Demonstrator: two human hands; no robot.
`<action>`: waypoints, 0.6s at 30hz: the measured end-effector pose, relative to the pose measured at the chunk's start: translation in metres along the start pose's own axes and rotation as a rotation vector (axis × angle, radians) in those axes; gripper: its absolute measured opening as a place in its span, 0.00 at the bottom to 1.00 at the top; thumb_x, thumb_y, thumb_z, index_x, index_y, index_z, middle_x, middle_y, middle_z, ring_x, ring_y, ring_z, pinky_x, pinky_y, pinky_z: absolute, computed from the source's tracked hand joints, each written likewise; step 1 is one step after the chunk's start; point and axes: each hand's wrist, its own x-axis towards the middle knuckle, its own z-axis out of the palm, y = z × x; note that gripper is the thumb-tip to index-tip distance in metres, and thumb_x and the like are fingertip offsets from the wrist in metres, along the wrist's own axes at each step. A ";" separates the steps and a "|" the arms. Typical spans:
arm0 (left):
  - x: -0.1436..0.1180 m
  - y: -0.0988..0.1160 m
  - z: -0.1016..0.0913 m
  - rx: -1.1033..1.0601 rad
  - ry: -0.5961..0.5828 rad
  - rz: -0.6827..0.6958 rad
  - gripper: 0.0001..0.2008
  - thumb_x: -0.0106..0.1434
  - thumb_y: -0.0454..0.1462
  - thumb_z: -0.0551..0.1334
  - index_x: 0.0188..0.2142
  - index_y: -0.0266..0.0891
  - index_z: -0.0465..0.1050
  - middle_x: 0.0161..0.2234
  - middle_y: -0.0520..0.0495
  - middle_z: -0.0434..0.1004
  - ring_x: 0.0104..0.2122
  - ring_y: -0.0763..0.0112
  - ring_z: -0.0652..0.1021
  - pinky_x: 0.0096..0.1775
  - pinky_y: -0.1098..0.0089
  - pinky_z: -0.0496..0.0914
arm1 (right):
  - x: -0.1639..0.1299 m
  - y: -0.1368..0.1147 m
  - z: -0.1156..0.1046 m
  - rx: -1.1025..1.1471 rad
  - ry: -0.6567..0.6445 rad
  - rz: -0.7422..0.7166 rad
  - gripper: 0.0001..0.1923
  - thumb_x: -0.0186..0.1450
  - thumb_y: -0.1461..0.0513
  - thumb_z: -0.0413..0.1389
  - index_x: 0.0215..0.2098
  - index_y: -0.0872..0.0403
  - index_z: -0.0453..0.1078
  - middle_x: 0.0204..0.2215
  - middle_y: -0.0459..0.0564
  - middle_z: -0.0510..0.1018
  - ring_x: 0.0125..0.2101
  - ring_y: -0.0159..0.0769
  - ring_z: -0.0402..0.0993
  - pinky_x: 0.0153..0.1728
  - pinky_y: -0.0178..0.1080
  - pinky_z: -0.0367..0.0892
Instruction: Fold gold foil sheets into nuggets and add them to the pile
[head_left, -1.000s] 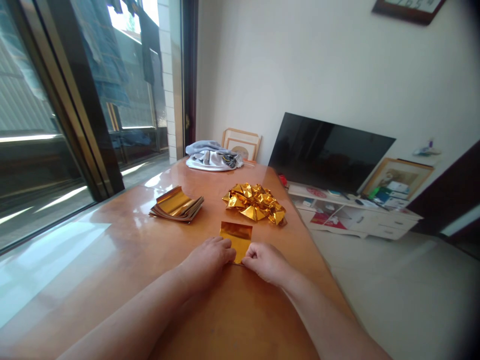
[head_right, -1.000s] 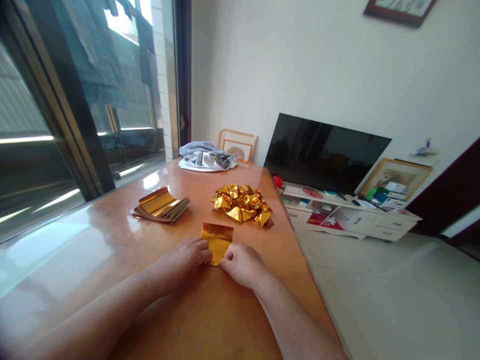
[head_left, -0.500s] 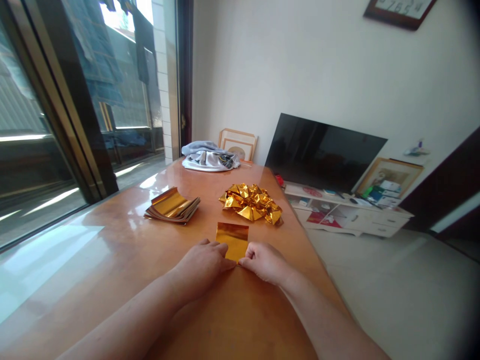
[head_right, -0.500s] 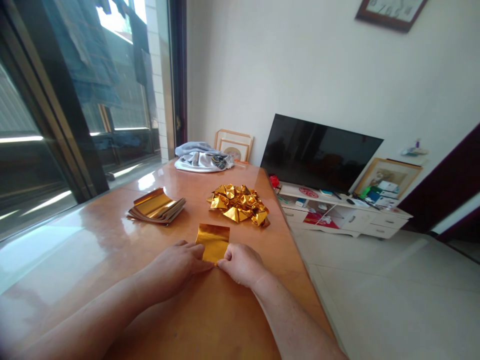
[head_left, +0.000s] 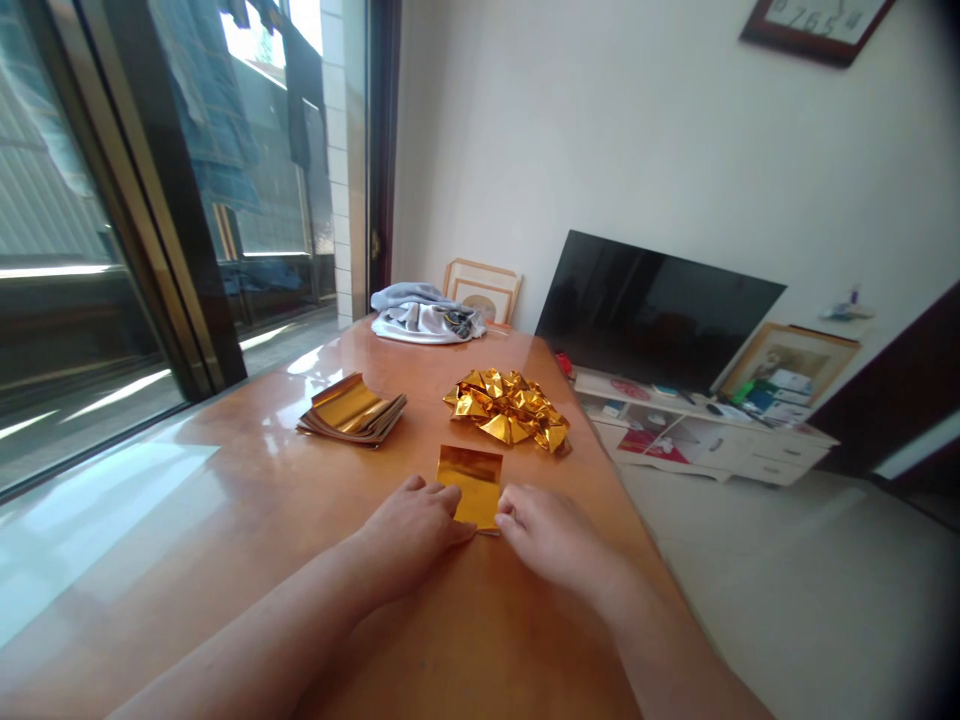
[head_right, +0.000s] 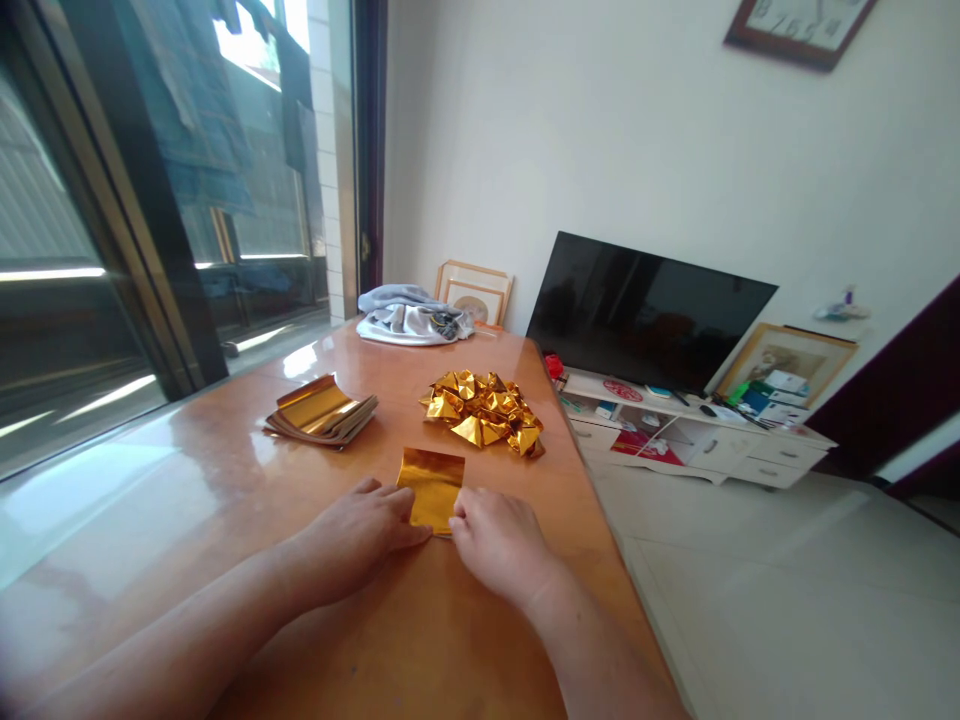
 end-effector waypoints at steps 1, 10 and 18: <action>0.000 0.000 0.001 -0.002 0.002 0.002 0.13 0.71 0.42 0.57 0.47 0.53 0.80 0.36 0.46 0.74 0.36 0.60 0.74 0.40 0.61 0.60 | -0.004 -0.005 -0.002 -0.045 -0.034 -0.038 0.12 0.70 0.57 0.50 0.39 0.50 0.74 0.38 0.50 0.82 0.37 0.39 0.77 0.33 0.37 0.58; -0.003 0.001 -0.007 -0.043 -0.029 -0.037 0.13 0.70 0.41 0.57 0.48 0.53 0.79 0.38 0.45 0.74 0.37 0.60 0.75 0.40 0.61 0.60 | -0.020 -0.032 0.008 -0.264 -0.311 -0.050 0.30 0.72 0.55 0.49 0.68 0.61 0.60 0.43 0.68 0.82 0.43 0.51 0.80 0.43 0.44 0.67; -0.004 0.004 -0.009 -0.047 -0.034 -0.062 0.13 0.70 0.40 0.57 0.46 0.52 0.80 0.38 0.44 0.74 0.38 0.59 0.75 0.40 0.60 0.61 | -0.023 -0.038 0.004 -0.344 -0.272 -0.065 0.29 0.74 0.57 0.45 0.69 0.63 0.58 0.40 0.68 0.83 0.38 0.51 0.82 0.35 0.43 0.69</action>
